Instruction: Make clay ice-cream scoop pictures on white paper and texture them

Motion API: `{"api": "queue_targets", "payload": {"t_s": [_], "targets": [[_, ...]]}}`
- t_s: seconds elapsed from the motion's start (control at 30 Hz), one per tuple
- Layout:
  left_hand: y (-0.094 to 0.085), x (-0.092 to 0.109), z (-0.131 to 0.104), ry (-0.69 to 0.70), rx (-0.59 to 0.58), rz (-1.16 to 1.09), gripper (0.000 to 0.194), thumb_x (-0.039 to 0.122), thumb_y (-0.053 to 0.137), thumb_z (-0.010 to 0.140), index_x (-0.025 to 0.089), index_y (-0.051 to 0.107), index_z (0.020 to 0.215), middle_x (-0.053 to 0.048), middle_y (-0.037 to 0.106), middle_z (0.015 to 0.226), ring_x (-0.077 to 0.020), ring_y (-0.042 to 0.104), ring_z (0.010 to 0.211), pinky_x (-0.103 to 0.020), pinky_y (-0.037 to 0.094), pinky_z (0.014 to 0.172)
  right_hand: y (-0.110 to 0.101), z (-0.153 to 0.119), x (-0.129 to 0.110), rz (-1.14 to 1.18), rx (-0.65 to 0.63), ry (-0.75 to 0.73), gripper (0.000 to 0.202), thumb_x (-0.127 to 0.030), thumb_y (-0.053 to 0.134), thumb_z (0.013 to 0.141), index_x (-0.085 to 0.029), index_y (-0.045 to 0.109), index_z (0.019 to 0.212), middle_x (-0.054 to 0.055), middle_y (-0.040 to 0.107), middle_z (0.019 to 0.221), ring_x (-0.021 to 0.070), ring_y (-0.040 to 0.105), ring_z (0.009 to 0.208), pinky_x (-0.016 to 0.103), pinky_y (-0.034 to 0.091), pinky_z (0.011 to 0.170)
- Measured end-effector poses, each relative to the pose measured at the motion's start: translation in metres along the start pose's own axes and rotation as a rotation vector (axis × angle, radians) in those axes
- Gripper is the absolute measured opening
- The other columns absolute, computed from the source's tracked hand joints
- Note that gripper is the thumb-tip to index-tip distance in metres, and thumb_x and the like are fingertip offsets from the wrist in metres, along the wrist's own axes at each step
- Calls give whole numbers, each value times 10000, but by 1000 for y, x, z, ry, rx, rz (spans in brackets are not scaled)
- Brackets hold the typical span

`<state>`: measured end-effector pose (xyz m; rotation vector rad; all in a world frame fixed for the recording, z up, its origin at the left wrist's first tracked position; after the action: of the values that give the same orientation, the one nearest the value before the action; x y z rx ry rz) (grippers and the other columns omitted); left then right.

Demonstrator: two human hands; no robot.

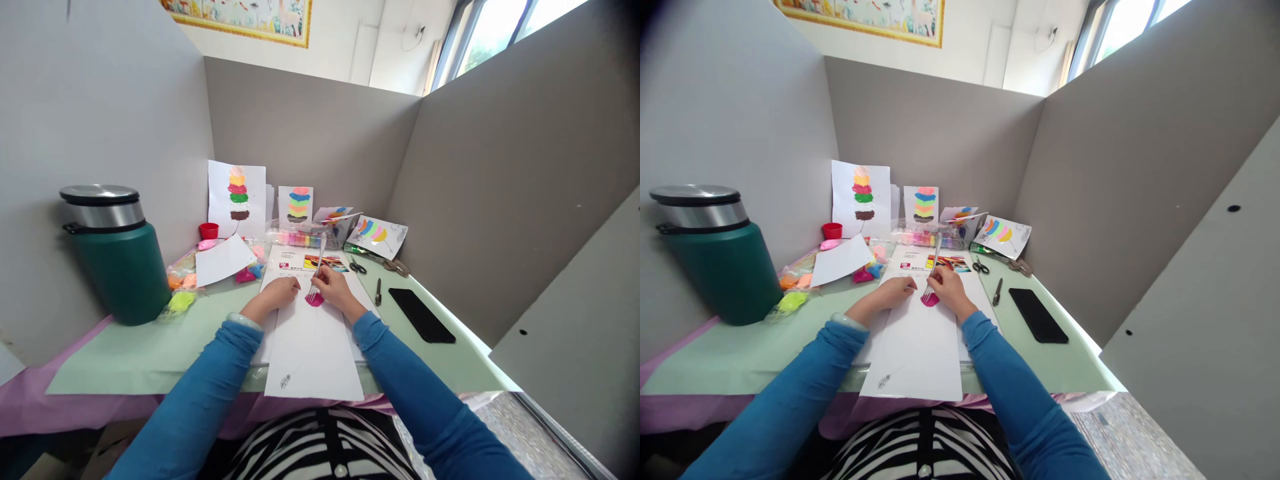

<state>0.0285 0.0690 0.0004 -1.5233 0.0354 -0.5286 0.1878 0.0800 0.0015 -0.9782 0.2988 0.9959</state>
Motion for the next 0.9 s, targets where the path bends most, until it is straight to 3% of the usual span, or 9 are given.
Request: {"api": "queue_targets", "payload": {"t_s": [0.2, 0.9], "targets": [[0, 0, -1, -3, -3, -6, 348, 174, 437, 865, 153, 649, 1141, -112, 679, 1163, -239, 618, 1070, -318, 465, 921, 0, 1, 5, -74, 13, 62, 75, -248, 532, 734, -202, 501, 683, -32, 546, 619, 126, 476, 576, 247, 321, 572], [-2, 1, -4, 2, -3, -25, 342, 179, 425, 871, 143, 645, 1130, -108, 673, 1174, -241, 613, 1069, -312, 460, 912, -28, -9, 29, -309, 127, 298, 79, -236, 514, 737, -206, 494, 667, -16, 521, 601, 140, 462, 572, 258, 285, 569]]}}
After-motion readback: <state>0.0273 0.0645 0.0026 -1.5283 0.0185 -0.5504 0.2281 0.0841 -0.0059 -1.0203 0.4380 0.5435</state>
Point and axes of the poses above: each hand's wrist, its own z-axis towards the middle knuckle, its own y-axis out of the palm, x = y × z, the point moved 5 cm from there along z, towards the middle knuckle
